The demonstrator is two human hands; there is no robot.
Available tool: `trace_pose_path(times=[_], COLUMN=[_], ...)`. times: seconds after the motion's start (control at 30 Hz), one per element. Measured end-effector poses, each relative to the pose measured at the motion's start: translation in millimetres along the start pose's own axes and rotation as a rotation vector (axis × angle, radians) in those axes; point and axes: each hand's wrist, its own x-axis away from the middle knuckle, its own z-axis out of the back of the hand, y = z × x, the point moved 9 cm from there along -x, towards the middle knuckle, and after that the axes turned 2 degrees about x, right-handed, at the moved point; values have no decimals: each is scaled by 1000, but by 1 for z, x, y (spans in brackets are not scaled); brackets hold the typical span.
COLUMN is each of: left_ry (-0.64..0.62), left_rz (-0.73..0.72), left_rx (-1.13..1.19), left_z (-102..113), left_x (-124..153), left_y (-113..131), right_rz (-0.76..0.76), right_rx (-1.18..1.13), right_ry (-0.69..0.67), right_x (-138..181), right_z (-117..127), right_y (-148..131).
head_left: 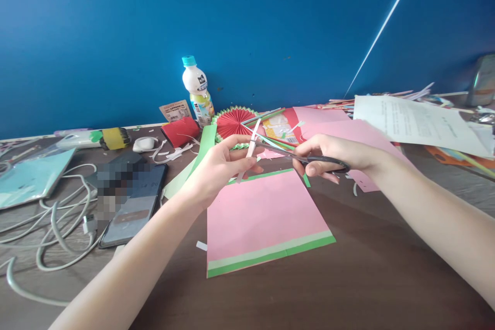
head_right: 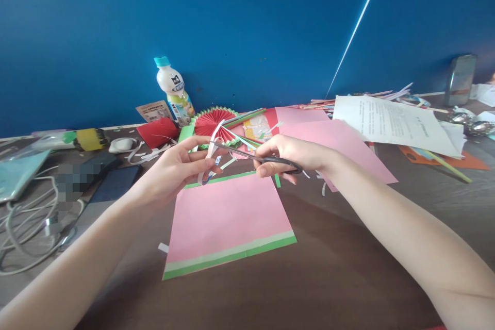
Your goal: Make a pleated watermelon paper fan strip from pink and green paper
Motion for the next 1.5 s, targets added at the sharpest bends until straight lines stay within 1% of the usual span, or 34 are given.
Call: trace_pose_path(times=[0.2, 0.33, 0.47, 0.57, 0.9, 1.07, 1.33, 1.5], left_ry=[-22, -27, -16, -17, -41, -36, -44, -47], left_rz=[-3, -4, -1, -2, -4, 0, 8, 18], left_rx=[3, 6, 10, 15, 7, 9, 11, 17], left_z=[-1, -2, -2, -1, -2, -1, -2, -2], left_x=[-1, -1, -1, -1, -2, -1, -2, -2], left_y=[-2, -2, -2, -2, -2, -2, -4, -4], right_rz=[24, 26, -14, -16, 1, -18, -3, 1], right_rx=[-25, 8, 64, 56, -7, 4, 34, 33], right_ry=[-15, -6, 30, 36, 11, 12, 8, -7], right_x=[0, 0, 1, 2, 1, 1, 3, 2], right_z=[-2, -2, 1, 2, 1, 1, 0, 0], right_y=[-3, -4, -1, -1, 0, 3, -4, -2])
